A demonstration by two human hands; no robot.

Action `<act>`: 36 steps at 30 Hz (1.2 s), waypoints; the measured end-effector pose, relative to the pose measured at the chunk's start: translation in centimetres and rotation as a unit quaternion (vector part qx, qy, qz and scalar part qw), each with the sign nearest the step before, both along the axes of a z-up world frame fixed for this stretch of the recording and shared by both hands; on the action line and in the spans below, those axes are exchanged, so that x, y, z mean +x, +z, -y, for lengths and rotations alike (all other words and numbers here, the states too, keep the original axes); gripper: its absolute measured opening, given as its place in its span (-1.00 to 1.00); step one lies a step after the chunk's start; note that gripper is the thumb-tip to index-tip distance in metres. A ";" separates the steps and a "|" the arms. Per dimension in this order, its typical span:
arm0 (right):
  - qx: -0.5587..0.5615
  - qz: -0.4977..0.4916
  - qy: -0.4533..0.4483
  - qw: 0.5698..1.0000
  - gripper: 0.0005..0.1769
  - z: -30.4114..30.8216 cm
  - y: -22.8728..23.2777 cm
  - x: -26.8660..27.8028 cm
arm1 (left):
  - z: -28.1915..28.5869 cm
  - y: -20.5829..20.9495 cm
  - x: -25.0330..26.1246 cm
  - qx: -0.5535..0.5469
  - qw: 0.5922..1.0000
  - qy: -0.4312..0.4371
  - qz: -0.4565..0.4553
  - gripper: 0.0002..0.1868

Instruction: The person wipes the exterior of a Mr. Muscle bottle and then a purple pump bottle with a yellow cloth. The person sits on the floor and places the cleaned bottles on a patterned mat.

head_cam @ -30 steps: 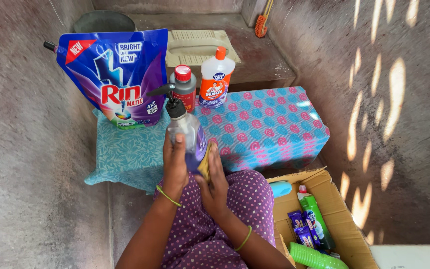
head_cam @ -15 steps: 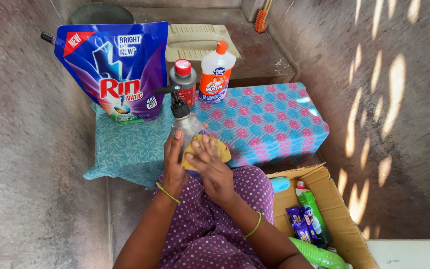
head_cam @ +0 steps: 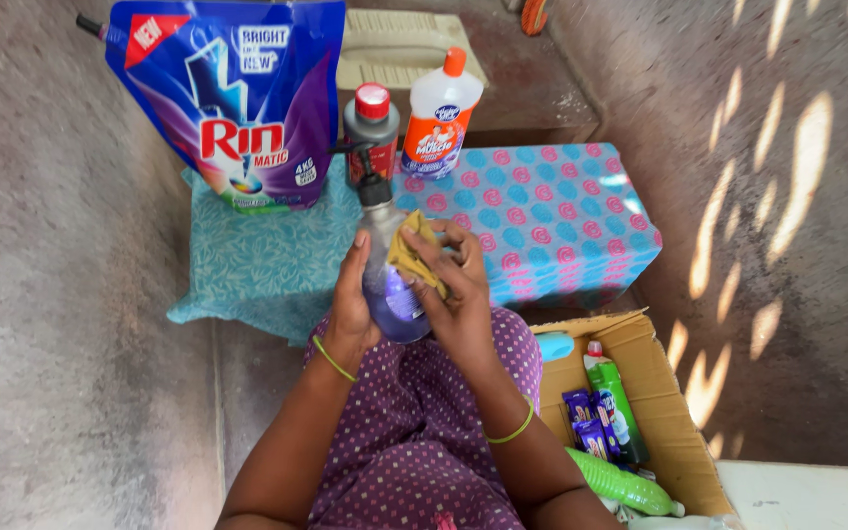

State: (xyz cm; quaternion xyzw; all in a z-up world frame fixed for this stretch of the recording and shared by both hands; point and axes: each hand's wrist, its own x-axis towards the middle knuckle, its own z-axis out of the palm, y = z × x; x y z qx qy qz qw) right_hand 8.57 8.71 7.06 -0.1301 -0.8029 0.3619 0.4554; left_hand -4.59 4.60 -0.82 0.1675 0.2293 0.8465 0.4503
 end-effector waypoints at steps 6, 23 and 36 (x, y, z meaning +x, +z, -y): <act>0.068 0.056 -0.080 0.993 -0.41 -0.7 0.2 0.6 | 0.0 0.9 0.3 -0.004 0.999 -0.042 0.017 -0.36; 0.257 0.040 -0.062 0.964 -0.55 -0.2 0.1 0.4 | -0.1 1.0 0.3 -0.013 0.999 -0.015 -0.034 -0.41; 0.182 0.093 0.016 0.979 -0.54 1.9 -1.4 1.9 | 0.4 0.7 -0.5 -0.057 0.994 0.037 -0.082 -0.43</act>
